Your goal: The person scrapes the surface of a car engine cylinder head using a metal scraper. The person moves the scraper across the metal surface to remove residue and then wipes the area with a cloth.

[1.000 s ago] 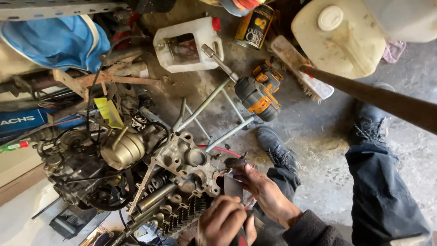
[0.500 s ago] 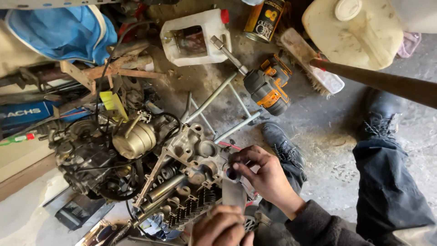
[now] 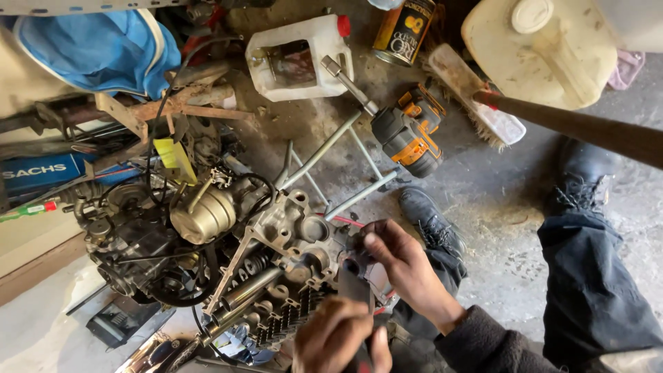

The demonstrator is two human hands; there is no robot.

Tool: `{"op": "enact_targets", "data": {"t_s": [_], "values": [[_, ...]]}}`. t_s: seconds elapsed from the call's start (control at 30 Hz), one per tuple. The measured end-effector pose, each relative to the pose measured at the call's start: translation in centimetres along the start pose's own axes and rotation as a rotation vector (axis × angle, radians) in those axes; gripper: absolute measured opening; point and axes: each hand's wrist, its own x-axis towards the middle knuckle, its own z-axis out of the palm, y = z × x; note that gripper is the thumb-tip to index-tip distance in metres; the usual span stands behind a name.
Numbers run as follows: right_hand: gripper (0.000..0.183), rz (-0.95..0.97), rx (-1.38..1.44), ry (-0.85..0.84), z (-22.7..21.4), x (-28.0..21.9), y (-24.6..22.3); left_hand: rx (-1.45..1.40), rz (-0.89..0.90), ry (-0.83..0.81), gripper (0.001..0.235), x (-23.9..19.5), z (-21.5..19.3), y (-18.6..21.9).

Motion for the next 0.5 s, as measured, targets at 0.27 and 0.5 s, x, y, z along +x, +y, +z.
{"op": "enact_targets", "data": {"t_s": [0.27,0.5], "values": [[0.014,0.096,0.120,-0.005,0.1,0.0,0.1,-0.042,-0.097,0.025,0.017,3.5,0.3,0.3],[0.011,0.050,0.152,0.028,-0.8,-0.4,2.4,-0.041,-0.187,0.015,0.015,4.1,0.3,0.7]]}}
